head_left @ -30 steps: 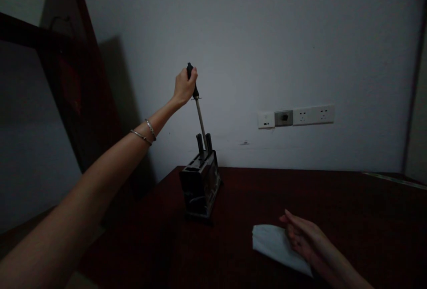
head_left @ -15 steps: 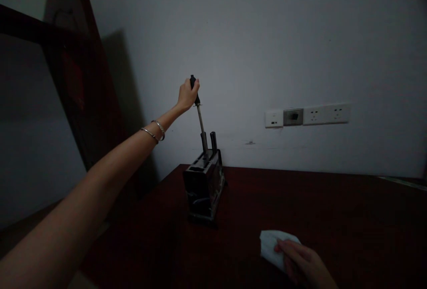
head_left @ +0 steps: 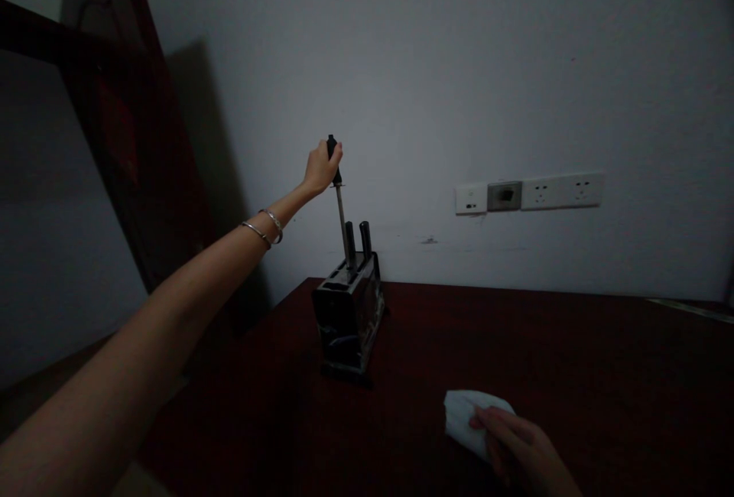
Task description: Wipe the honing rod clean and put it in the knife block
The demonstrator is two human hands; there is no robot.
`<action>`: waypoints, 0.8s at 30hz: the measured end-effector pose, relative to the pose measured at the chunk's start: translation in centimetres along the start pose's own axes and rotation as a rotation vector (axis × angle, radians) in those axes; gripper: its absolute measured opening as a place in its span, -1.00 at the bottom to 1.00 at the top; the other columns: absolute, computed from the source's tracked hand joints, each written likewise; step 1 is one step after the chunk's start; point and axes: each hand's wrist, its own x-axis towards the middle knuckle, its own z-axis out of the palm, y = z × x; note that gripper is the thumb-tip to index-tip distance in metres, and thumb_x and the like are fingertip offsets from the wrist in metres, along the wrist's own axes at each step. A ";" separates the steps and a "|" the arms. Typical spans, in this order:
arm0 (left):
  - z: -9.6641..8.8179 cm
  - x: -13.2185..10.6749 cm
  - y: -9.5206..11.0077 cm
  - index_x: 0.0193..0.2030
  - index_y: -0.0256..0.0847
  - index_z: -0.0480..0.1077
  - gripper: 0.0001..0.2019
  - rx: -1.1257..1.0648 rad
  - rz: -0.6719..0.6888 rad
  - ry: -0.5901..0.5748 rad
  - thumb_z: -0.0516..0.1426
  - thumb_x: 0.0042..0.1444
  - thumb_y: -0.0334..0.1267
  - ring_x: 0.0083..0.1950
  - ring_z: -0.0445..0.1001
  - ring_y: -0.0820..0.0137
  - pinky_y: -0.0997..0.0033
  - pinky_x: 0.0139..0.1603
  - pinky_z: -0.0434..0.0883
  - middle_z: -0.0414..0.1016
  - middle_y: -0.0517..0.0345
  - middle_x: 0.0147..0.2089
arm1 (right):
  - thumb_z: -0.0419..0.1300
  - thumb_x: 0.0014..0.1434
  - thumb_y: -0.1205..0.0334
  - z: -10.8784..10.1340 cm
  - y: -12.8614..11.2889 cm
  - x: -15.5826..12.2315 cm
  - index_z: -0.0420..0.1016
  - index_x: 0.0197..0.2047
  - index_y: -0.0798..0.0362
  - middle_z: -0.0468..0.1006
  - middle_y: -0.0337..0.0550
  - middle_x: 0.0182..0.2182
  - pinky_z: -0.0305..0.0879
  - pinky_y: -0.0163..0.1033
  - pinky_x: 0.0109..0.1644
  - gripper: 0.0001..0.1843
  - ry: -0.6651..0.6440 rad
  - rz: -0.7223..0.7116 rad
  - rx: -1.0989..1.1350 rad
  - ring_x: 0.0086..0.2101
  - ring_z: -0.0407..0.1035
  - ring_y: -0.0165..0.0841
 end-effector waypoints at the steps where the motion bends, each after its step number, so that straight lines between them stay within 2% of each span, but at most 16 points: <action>1: 0.1 0.0 -0.1 -0.41 -0.19 0.17 -0.77 0.006 -0.001 0.000 -0.07 0.15 -0.11 -0.43 0.22 0.43 0.42 -0.39 0.12 0.24 0.16 -0.50 | 0.15 -0.29 -0.35 0.1 -0.2 -0.1 0.46 -0.54 0.15 0.27 -0.26 -0.83 -0.02 -0.34 -0.63 -0.36 -0.001 0.008 0.007 -0.74 0.14 -0.47; 5: 0.2 -0.1 -0.1 -0.40 -0.19 0.18 -0.77 0.012 0.005 -0.012 -0.07 0.16 -0.10 -0.45 0.22 0.43 0.42 -0.40 0.12 0.24 0.16 -0.51 | 0.14 -0.29 -0.36 0.3 -0.7 -0.3 0.45 -0.56 0.15 0.27 -0.25 -0.83 -0.04 -0.35 -0.64 -0.36 0.005 -0.005 0.005 -0.75 0.13 -0.48; 12: 0.6 -0.1 0.0 -0.41 -0.20 0.19 -0.79 0.021 0.015 -0.002 -0.05 0.15 -0.12 -0.48 0.22 0.43 0.41 -0.43 0.12 0.23 0.16 -0.53 | 0.14 -0.28 -0.35 0.1 0.5 0.4 0.43 -0.55 0.15 0.27 -0.27 -0.83 -0.05 -0.37 -0.65 -0.36 0.006 -0.006 0.006 -0.75 0.11 -0.49; 24: 0.8 0.0 0.0 -0.40 -0.21 0.22 -0.79 -0.003 0.020 0.006 -0.04 0.14 -0.13 -0.48 0.24 0.43 0.41 -0.46 0.13 0.25 0.15 -0.54 | 0.08 -0.23 -0.36 0.3 0.1 0.3 0.42 -0.54 0.13 0.28 -0.26 -0.81 -0.02 -0.36 -0.66 -0.36 -0.005 -0.016 -0.005 -0.75 0.13 -0.48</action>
